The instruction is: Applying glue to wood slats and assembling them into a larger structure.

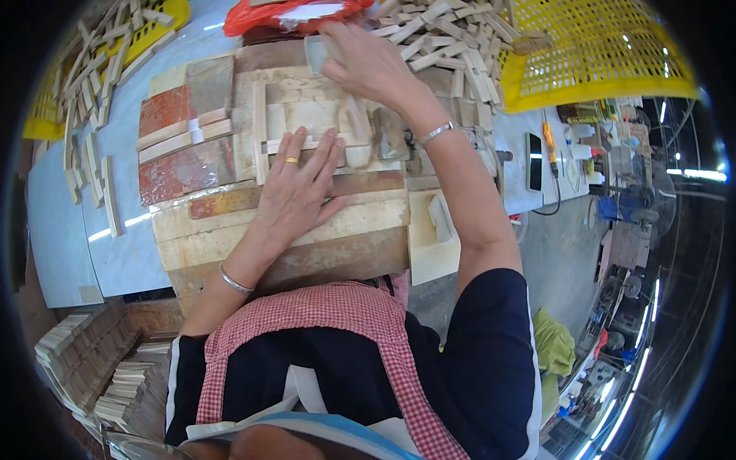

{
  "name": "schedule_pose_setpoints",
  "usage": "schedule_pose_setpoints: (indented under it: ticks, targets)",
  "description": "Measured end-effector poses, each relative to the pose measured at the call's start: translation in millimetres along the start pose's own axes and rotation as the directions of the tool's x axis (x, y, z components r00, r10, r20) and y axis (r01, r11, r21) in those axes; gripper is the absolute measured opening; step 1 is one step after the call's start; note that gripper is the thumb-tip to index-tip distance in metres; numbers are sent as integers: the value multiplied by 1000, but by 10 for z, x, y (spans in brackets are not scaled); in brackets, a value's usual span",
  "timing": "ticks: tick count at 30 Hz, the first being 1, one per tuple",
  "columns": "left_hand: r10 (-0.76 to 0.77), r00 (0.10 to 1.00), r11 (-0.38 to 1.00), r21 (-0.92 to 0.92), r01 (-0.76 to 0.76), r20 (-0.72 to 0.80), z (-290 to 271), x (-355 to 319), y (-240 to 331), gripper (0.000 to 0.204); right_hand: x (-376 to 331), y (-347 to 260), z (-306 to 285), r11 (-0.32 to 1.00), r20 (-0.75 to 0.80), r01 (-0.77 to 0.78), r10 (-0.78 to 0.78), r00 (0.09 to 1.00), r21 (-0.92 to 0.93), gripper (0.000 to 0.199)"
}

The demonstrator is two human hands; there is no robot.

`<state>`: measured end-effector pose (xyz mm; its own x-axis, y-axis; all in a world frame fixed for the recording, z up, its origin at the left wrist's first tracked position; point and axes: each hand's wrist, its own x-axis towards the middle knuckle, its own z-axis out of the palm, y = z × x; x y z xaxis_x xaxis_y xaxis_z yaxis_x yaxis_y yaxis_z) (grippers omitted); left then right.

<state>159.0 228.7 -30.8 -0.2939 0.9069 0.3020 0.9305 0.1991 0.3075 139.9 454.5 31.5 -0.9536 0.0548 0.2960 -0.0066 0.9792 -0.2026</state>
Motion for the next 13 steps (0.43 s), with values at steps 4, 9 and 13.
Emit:
schedule_pose_setpoints:
  ticks: [4, 9, 13]
  targets:
    - [8, 1000, 999, 42, -8, 5, -1, -24, 10, 79, -519, 103, 83, 959, 43, -277, 279, 959, -51, 41]
    - [24, 999, 998, 63, -21, -48, 18, -11, 28, 77, -570, 98, 284, 935, 36, -318, 327, 944, -159, 41]
    - [15, 999, 998, 62, -12, -34, 13, -7, 30, 78, -622, 65, 333, 928, 96, -289, 318, 943, -235, 43]
